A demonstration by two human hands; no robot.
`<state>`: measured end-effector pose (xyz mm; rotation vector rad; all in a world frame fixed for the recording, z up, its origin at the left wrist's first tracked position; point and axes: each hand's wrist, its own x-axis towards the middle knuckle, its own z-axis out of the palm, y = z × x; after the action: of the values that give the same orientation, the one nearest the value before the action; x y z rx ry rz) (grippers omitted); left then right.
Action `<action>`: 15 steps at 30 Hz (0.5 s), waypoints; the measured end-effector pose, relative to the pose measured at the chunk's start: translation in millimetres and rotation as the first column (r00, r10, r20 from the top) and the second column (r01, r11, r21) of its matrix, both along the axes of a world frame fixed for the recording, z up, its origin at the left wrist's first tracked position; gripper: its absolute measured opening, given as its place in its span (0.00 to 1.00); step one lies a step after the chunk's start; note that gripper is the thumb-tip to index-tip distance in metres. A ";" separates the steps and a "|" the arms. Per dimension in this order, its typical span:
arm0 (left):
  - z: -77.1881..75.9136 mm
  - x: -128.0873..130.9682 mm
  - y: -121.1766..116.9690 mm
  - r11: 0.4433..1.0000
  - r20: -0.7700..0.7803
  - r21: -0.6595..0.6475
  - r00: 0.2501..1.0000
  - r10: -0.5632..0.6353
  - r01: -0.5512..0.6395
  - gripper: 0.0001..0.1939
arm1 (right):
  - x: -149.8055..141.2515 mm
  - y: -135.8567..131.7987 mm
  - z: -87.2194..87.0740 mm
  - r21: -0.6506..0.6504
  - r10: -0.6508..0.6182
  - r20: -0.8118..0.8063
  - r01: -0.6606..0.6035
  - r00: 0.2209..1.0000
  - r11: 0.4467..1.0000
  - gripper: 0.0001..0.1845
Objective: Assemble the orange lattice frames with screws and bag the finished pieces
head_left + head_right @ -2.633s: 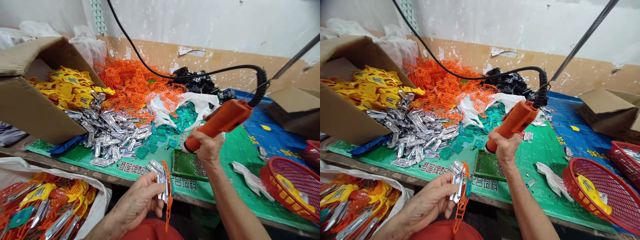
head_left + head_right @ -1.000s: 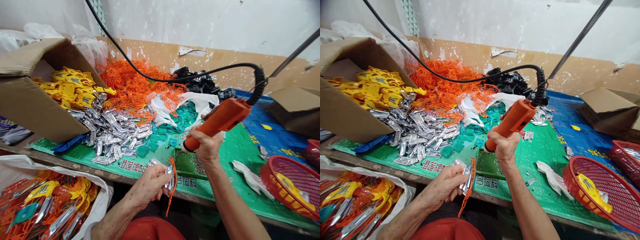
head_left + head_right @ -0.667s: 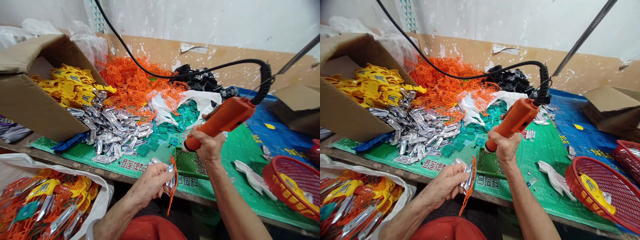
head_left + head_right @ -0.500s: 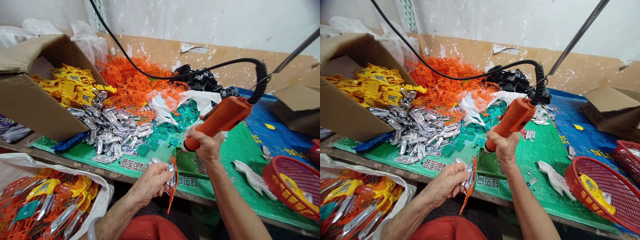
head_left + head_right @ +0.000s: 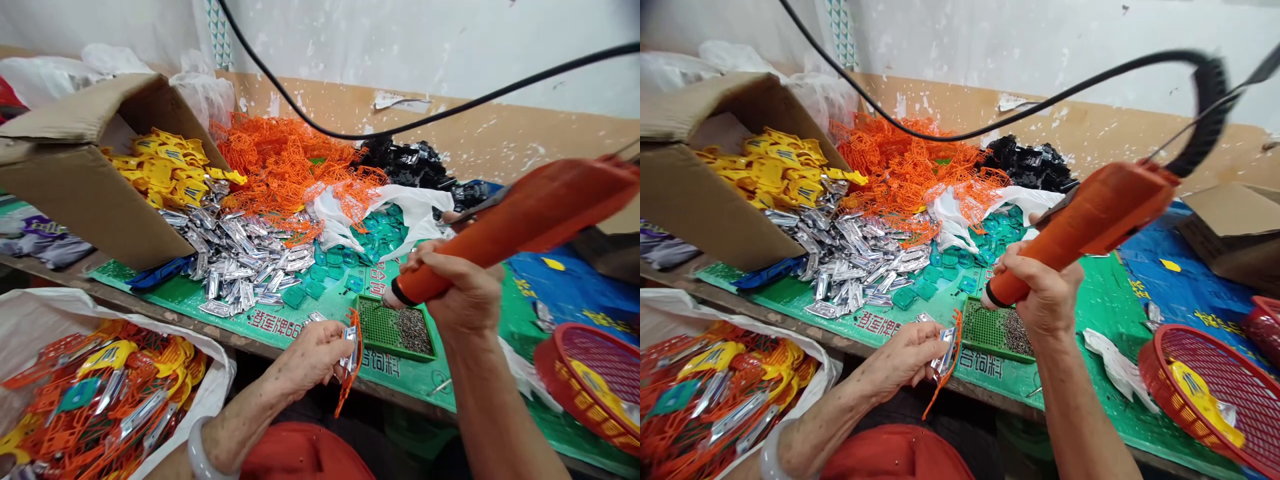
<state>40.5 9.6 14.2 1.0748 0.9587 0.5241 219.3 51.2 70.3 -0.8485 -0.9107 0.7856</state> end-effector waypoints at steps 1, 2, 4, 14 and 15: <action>0.2 0.3 0.2 1.000 -0.004 -0.001 1.000 0.008 -0.008 0.08 | -2.1 -7.0 6.3 -0.005 0.029 -0.002 -0.029 1.000 1.000 0.18; 0.1 0.3 0.5 1.000 -0.008 0.001 1.000 0.015 -0.015 0.07 | -4.9 -14.5 11.7 -0.005 0.063 0.001 -0.063 0.998 0.998 0.16; -0.8 -0.4 0.8 1.000 -0.006 0.009 1.000 0.018 -0.018 0.08 | -11.8 -29.3 19.6 0.002 0.137 0.019 -0.137 0.990 0.991 0.14; -2.4 -2.1 0.1 0.999 0.022 0.034 1.000 -0.012 0.011 0.06 | -42.0 -55.6 27.1 -0.040 0.272 0.055 -0.270 0.961 0.962 0.20; -1.9 -1.6 0.0 0.999 0.023 0.036 1.000 -0.016 0.015 0.06 | -42.2 -54.9 27.0 -0.045 0.281 0.052 -0.279 0.958 0.959 0.22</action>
<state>38.9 9.6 12.3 1.1055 0.9227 0.5420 177.1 -3.7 97.3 -0.7865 -1.0854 1.0299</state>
